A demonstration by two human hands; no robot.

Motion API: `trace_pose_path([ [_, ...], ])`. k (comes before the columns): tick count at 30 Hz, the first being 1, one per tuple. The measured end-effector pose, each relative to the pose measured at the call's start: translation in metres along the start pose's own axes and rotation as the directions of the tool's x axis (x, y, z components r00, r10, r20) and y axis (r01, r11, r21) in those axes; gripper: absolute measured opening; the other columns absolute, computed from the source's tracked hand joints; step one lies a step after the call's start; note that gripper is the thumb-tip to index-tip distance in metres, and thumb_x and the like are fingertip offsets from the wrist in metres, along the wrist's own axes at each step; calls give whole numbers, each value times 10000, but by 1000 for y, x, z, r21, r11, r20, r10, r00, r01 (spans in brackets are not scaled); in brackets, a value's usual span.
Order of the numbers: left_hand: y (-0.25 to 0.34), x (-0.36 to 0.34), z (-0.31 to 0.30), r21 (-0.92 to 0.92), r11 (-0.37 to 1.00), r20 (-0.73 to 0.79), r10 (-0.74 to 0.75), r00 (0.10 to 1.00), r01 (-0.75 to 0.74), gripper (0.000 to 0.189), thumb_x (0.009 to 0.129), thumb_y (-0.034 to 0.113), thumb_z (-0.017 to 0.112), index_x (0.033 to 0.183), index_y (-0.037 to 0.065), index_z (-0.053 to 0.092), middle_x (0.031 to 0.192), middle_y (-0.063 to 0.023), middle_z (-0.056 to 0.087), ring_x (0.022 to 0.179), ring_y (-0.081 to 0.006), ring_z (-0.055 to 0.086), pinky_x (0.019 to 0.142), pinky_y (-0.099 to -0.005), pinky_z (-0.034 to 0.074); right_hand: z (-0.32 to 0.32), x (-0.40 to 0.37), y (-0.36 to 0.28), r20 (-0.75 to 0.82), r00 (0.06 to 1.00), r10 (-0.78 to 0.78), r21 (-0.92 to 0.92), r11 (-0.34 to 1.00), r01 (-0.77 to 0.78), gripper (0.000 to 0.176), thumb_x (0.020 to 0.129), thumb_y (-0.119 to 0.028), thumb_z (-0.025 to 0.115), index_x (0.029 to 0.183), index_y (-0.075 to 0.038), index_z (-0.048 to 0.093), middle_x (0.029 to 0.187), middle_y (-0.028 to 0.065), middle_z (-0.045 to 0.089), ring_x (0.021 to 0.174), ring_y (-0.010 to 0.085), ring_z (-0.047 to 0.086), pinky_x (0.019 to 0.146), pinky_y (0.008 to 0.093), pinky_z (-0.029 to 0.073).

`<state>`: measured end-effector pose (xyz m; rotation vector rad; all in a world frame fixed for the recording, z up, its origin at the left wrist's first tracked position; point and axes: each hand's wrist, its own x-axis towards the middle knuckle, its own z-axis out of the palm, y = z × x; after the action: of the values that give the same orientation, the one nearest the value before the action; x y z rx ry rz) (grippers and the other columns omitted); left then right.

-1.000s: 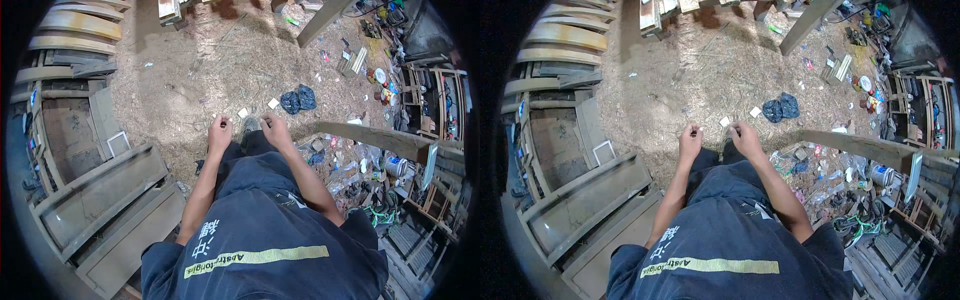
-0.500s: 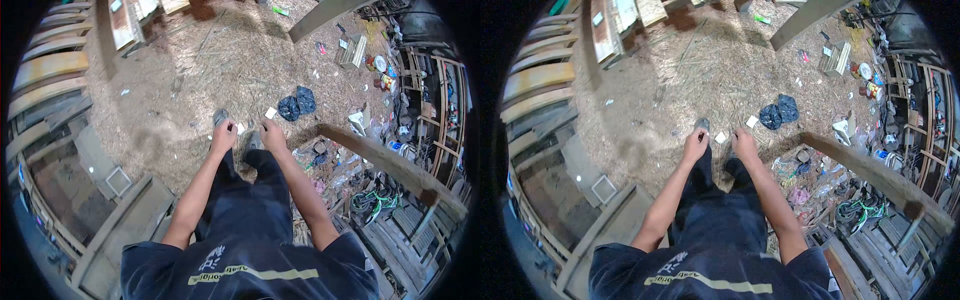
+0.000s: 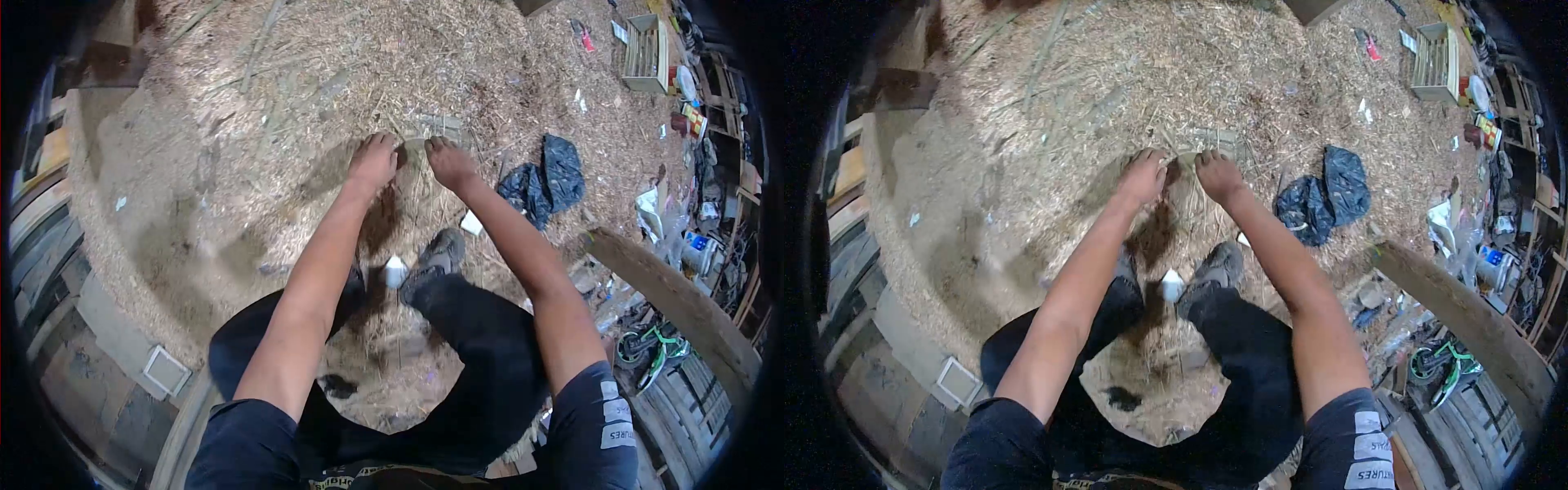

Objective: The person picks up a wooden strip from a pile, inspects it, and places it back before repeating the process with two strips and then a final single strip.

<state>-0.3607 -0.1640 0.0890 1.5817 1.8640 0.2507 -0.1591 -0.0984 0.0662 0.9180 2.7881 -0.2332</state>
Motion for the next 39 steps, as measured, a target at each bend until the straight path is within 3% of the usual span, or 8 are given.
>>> trace_pose_path([
  [6, -41, 63, 60, 152, 958, -184, 270, 945, -245, 424, 850, 186, 623, 1228, 17, 529, 1308, -139, 502, 1242, -310, 458, 1040, -456, 371, 54, 16, 29, -91, 981, -174, -245, 958, 147, 402, 870, -184, 508, 1220, 9, 554, 1097, 120, 563, 1032, 247, 560, 847, 356, 457],
  [12, -44, 47, 60, 247, 885, -158, 439, 884, -395, 647, 823, 386, 696, 1329, 48, 475, 1314, -137, 484, 1245, -321, 453, 1061, -467, 347, 69, 26, 40, -104, 976, -191, -151, 973, 175, 400, 858, -229, 518, 1166, 24, 552, 1034, 155, 569, 973, 292, 561, 843, 397, 439],
  [16, -42, 43, 56, 213, 891, 1, 411, 912, -402, 727, 803, 418, 726, 1356, 39, 447, 1305, -158, 490, 1254, -337, 447, 1079, -466, 335, 67, 21, 47, -25, 967, -253, -108, 962, 249, 432, 833, -270, 566, 1154, 18, 552, 1056, 158, 609, 1027, 314, 569, 893, 432, 415],
  [21, -39, 37, 58, 169, 981, -12, 100, 995, -97, 757, 791, 388, 751, 1382, 39, 431, 1359, -178, 480, 1305, -311, 422, 1129, -455, 292, 79, 4, 58, -75, 994, -81, -178, 982, 67, 763, 867, -519, 586, 1371, 33, 432, 1411, 223, 349, 1277, 328, 403, 1024, 471, 358],
  [28, -39, 39, 52, 237, 958, 81, 147, 986, -162, 723, 773, 400, 752, 1344, 53, 476, 1361, -138, 493, 1310, -284, 424, 1137, -490, 249, 41, 15, 43, 264, 964, -17, -161, 985, 61, 808, 771, -531, 675, 1305, 47, 489, 1361, 183, 410, 1240, 304, 422, 1025, 495, 341],
  [36, -26, 51, 42, 317, 927, 172, 152, 973, -201, 498, 686, 314, 832, 1096, 80, 675, 1199, -126, 594, 1210, -268, 511, 1097, -469, 303, 42, 22, 59, 113, 991, -74, -297, 949, 104, 691, 815, -452, 657, 1266, 45, 491, 1170, 195, 540, 1122, 307, 543, 989, 475, 408],
  [38, -41, 67, 51, 288, 894, -142, 395, 908, -344, 467, 727, 295, 768, 1121, 70, 656, 1038, -133, 644, 1082, -286, 577, 1031, -487, 345, 44, 34, 77, 85, 994, -70, -269, 959, 90, 673, 840, -423, 645, 1288, 47, 465, 1124, 200, 567, 1062, 312, 587, 969, 466, 438],
  [39, -24, 65, 22, 320, 901, -26, 318, 948, -293, 406, 769, 249, 716, 1120, 60, 637, 1066, -146, 630, 1086, -295, 567, 1008, -466, 361, 36, 39, 83, 120, 990, -67, -99, 992, 80, 668, 857, -400, 636, 1307, 51, 435, 1126, 211, 579, 1021, 320, 609, 951, 463, 458],
])
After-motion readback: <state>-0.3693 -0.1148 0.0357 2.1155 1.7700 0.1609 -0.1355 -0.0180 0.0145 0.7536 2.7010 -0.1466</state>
